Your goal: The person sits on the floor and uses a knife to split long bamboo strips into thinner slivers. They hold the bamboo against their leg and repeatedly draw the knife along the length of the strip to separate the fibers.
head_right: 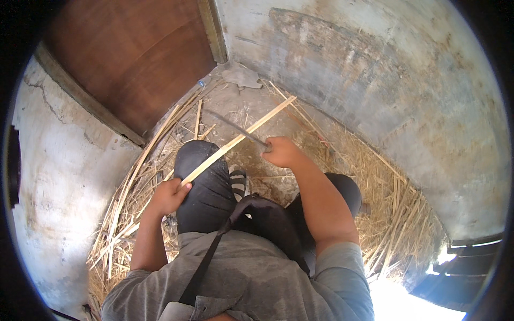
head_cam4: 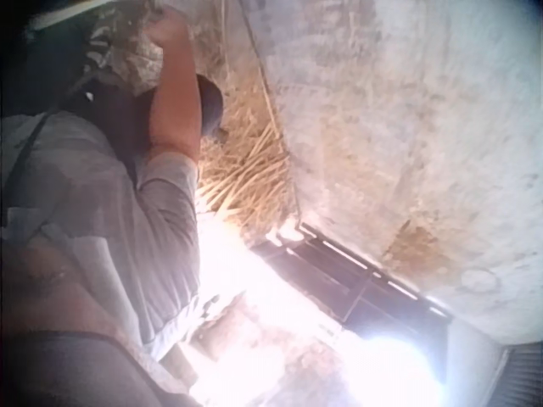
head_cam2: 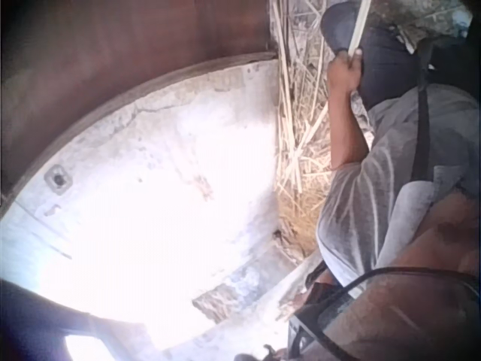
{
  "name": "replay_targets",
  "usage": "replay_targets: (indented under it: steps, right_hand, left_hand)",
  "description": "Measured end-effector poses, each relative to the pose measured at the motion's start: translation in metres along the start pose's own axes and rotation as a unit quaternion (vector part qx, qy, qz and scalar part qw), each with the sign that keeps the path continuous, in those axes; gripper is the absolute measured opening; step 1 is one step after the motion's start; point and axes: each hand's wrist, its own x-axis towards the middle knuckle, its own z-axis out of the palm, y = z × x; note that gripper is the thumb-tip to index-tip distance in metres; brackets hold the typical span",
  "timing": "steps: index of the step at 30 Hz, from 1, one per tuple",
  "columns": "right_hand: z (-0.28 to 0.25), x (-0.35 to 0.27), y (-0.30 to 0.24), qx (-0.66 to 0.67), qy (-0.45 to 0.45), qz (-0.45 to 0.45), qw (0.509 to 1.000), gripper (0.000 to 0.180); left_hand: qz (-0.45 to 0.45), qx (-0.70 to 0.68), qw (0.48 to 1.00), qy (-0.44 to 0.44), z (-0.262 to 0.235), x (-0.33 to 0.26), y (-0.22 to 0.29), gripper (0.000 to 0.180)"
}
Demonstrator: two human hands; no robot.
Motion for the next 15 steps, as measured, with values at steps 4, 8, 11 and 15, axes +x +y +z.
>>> replay_targets:
  steps: [4,8,11,15]
  right_hand:
    - [0.008,-0.002,-0.012,-0.013,-0.040,-0.039,0.998,0.052]
    - [0.001,0.001,-0.010,-0.010,-0.034,-0.025,0.999,0.053]
    - [0.002,0.003,0.012,0.004,0.019,0.004,1.000,0.053]
    - [-0.002,0.001,0.014,0.000,0.033,0.034,0.999,0.053]
  left_hand:
    - [0.005,0.008,1.000,0.003,-0.001,-0.001,0.002,0.053]
    - [0.013,0.018,1.000,0.008,0.001,0.001,-0.001,0.052]
    - [0.014,0.010,1.000,0.023,0.005,0.000,-0.004,0.050]
    - [0.019,0.017,0.999,0.026,0.006,0.001,-0.003,0.050]
